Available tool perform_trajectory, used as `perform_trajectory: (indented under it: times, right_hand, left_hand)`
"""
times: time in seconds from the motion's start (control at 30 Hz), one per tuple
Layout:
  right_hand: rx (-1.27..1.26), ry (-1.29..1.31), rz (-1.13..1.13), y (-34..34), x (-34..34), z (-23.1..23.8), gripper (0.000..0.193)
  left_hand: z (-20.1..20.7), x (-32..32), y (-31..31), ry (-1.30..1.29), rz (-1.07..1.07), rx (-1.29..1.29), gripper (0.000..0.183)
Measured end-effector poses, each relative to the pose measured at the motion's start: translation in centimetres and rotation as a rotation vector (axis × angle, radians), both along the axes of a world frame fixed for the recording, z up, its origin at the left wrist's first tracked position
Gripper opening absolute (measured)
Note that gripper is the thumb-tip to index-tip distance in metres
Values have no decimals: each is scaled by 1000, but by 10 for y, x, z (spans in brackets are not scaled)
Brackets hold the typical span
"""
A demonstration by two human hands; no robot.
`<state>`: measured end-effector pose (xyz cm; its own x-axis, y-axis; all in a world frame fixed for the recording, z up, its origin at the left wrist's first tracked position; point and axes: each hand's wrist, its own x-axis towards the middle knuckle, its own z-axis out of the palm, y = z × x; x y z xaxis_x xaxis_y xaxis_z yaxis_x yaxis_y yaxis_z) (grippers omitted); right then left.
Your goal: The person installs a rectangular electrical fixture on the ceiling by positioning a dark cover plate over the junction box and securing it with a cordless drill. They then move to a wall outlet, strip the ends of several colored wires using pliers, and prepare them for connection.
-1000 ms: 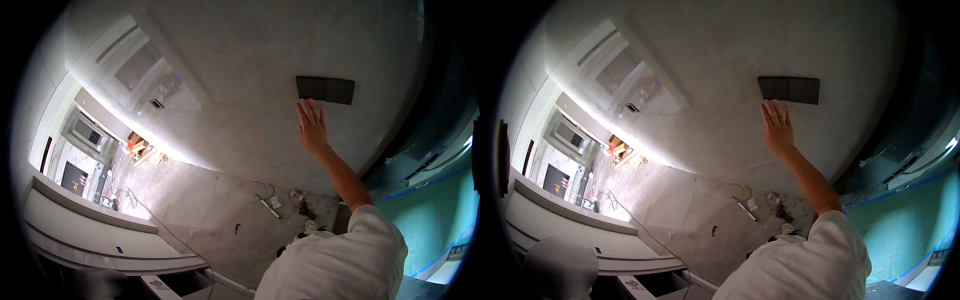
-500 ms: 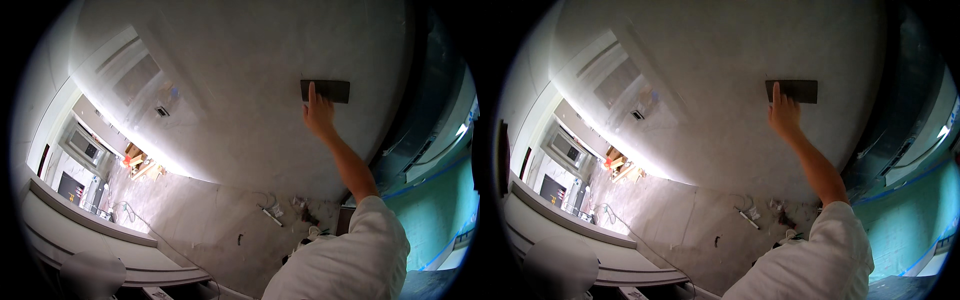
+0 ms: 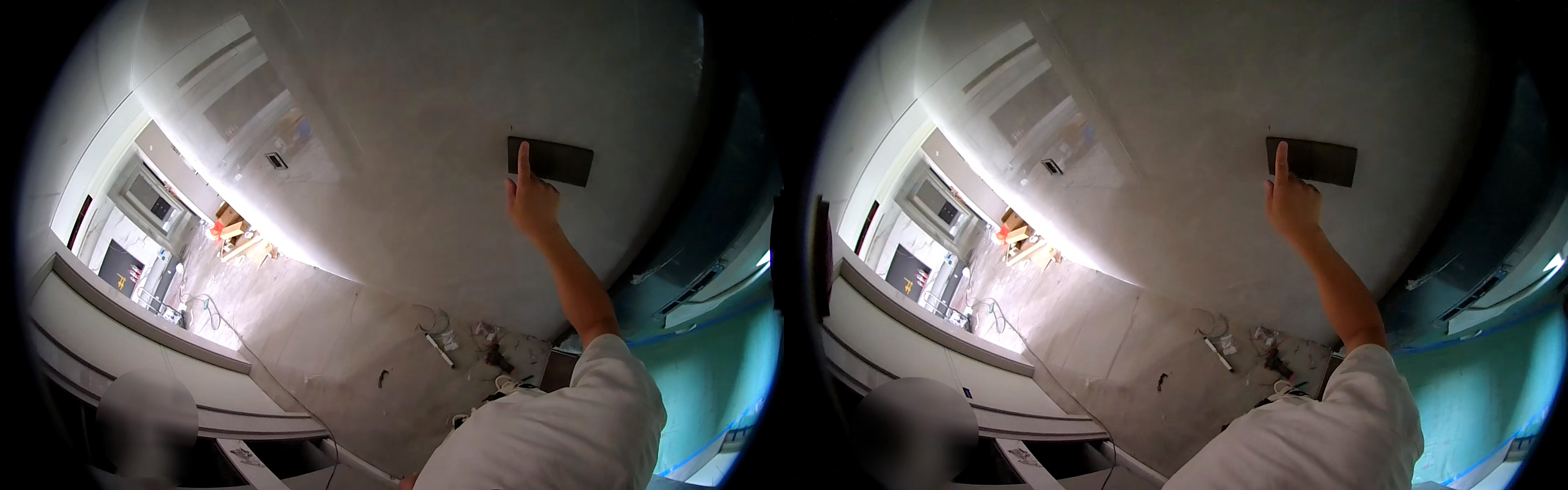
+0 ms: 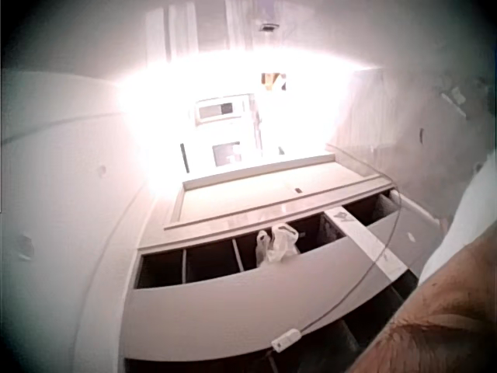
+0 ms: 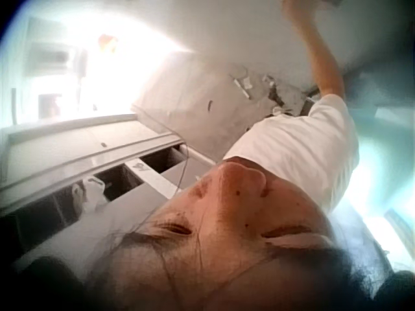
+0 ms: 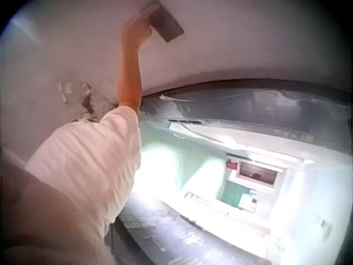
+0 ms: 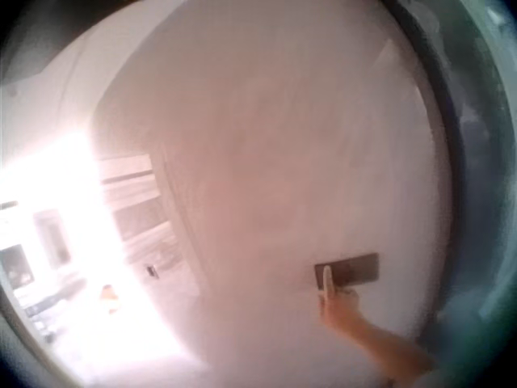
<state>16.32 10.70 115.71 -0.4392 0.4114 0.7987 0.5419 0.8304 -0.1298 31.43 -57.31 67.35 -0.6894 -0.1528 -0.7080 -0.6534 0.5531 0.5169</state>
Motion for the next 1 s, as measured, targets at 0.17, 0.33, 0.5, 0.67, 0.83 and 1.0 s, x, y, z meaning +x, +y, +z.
perform_trajectory:
  times: [0.17, 0.33, 0.5, 0.67, 0.83, 1.0]
  right_hand:
    - [-169, -114, 105, 9, 14, -30, 90]
    - [-126, -121, 158, 36, 15, -70, 89]
    - [-291, 133, 456, 26, -2, -51, 88]
    - [-263, 105, 323, 39, 3, -30, 75]
    - [-383, -14, 295, 55, 4, -101, 70]
    - [-384, 47, 333, 55, 1, -90, 74]
  left_hand:
    - [4, 31, 41, -13, 61, -12, 31]
    - [2, 66, 88, -1, 103, 1, 31]
    - [2, 119, 90, 638, -1009, -433, 31]
    - [16, 156, 118, -86, 434, 174, 27]
    - [58, 190, 171, -130, 581, -19, 28]
    - [56, 220, 205, -231, 357, -163, 32]
